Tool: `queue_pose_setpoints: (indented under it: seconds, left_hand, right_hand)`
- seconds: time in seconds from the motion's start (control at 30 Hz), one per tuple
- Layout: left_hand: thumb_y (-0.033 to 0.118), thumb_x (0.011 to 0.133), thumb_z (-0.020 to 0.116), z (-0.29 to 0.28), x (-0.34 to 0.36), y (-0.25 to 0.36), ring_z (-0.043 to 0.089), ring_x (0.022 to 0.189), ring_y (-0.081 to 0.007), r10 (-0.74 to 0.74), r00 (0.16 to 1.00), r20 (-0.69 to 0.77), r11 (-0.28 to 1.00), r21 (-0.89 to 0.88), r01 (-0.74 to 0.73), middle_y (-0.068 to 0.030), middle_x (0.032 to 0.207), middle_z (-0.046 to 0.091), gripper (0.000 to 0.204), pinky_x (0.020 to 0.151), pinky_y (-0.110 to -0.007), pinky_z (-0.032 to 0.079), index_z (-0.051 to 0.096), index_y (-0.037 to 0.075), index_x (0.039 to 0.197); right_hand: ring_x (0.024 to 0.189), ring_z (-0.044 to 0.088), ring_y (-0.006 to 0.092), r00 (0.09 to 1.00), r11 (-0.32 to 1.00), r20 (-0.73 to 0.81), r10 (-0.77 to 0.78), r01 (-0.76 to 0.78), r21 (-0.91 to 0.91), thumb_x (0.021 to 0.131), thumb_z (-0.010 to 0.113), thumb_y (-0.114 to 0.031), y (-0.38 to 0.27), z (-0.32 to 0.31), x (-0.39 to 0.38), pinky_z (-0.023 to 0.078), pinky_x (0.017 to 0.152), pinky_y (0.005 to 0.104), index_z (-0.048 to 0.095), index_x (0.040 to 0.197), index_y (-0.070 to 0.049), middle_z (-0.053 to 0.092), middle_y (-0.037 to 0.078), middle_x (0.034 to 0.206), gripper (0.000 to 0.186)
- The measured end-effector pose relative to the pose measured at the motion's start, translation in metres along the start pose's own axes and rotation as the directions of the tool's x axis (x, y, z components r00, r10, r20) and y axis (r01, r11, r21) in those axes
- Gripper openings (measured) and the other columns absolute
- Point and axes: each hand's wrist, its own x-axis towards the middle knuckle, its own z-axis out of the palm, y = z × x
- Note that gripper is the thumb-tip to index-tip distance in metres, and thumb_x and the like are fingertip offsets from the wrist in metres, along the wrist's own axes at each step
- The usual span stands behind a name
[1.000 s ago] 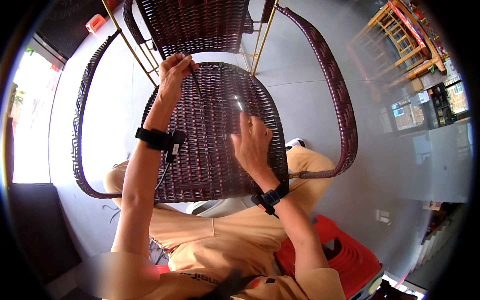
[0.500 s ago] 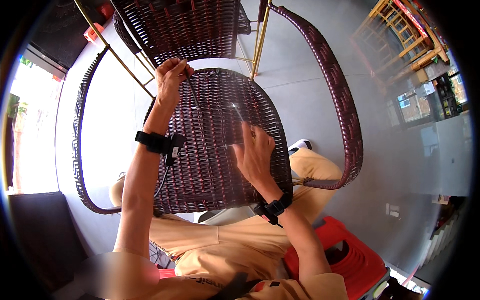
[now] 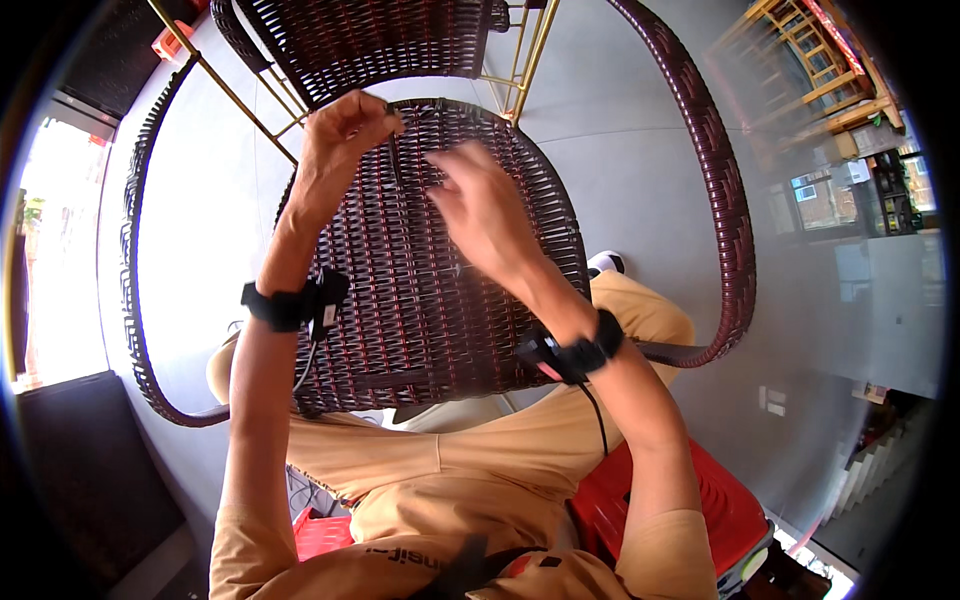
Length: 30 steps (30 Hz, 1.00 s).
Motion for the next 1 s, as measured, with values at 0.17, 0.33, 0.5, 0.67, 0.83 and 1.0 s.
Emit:
queue_pose_setpoints:
  seconds: [0.17,0.33,0.5,0.67,0.83,1.0]
  left_hand:
    - [0.008,0.082,0.065,-0.008,-0.027,-0.002,0.062,0.076,-0.0107,-0.068,0.995,-0.067,0.995,-0.077,0.063,-0.0035,0.077,0.065,0.008,0.076,-0.027,0.051,0.064,0.000,0.085]
    - [0.013,0.080,0.069,-0.021,-0.055,-0.030,0.054,0.115,-0.0255,-0.054,0.992,-0.116,0.994,0.093,0.065,-0.0171,0.121,0.057,0.055,0.097,-0.039,0.044,0.047,0.000,0.129]
    - [0.057,0.078,0.065,0.007,-0.096,-0.064,0.017,0.141,-0.0333,-0.200,0.973,0.114,0.509,0.861,0.004,-0.0202,0.150,0.021,0.098,0.114,-0.050,0.015,0.022,0.000,0.145]
    - [0.076,0.074,0.049,0.014,-0.099,-0.073,0.012,0.142,-0.0335,-0.193,0.973,0.130,0.418,0.908,-0.038,-0.0188,0.152,0.016,0.110,0.112,-0.055,0.012,0.018,0.000,0.146]
    - [0.078,0.074,0.045,0.016,-0.101,-0.078,0.012,0.142,-0.0336,-0.195,0.973,0.120,0.409,0.912,-0.031,-0.0188,0.153,0.015,0.111,0.112,-0.055,0.011,0.016,0.000,0.146]
    - [0.079,0.075,0.042,0.017,-0.099,-0.079,0.010,0.143,-0.0331,-0.182,0.976,0.122,0.410,0.911,-0.038,-0.0183,0.153,0.014,0.110,0.113,-0.055,0.010,0.015,0.000,0.146]
  right_hand:
    - [0.085,0.062,0.0153,0.995,0.948,0.097,-0.011,-0.021,0.318,0.087,0.066,-0.021,0.033,0.044,0.038,0.051,0.078,0.0291,0.067,0.102,-0.005,0.064,0.008,0.100,0.022]
    - [0.079,0.062,0.0137,0.991,0.895,0.096,0.098,-0.130,0.426,0.091,0.059,-0.022,0.039,0.060,0.039,0.049,0.076,0.0284,0.068,0.091,-0.002,0.067,0.007,0.085,0.022]
    - [0.076,0.063,0.0145,0.975,0.730,0.070,0.210,-0.204,0.652,0.091,0.056,-0.015,0.039,0.062,0.047,0.050,0.079,0.0292,0.066,0.089,-0.001,0.066,0.007,0.079,0.017]
    - [0.066,0.061,0.0138,0.955,0.537,0.026,0.295,-0.188,0.822,0.089,0.059,-0.015,0.048,0.067,0.047,0.053,0.070,0.0288,0.066,0.089,-0.001,0.063,0.004,0.071,0.015]
    - [0.051,0.047,0.0066,0.933,0.485,-0.003,0.360,-0.184,0.855,0.087,0.059,-0.010,0.040,0.074,0.044,0.047,0.053,0.0235,0.065,0.084,0.000,0.052,-0.002,0.058,0.012]
    - [0.049,0.040,0.0049,0.926,0.568,-0.038,0.376,-0.198,0.799,0.086,0.057,-0.007,0.029,0.078,0.067,0.042,0.048,0.0222,0.063,0.078,-0.001,0.047,-0.004,0.056,0.011]
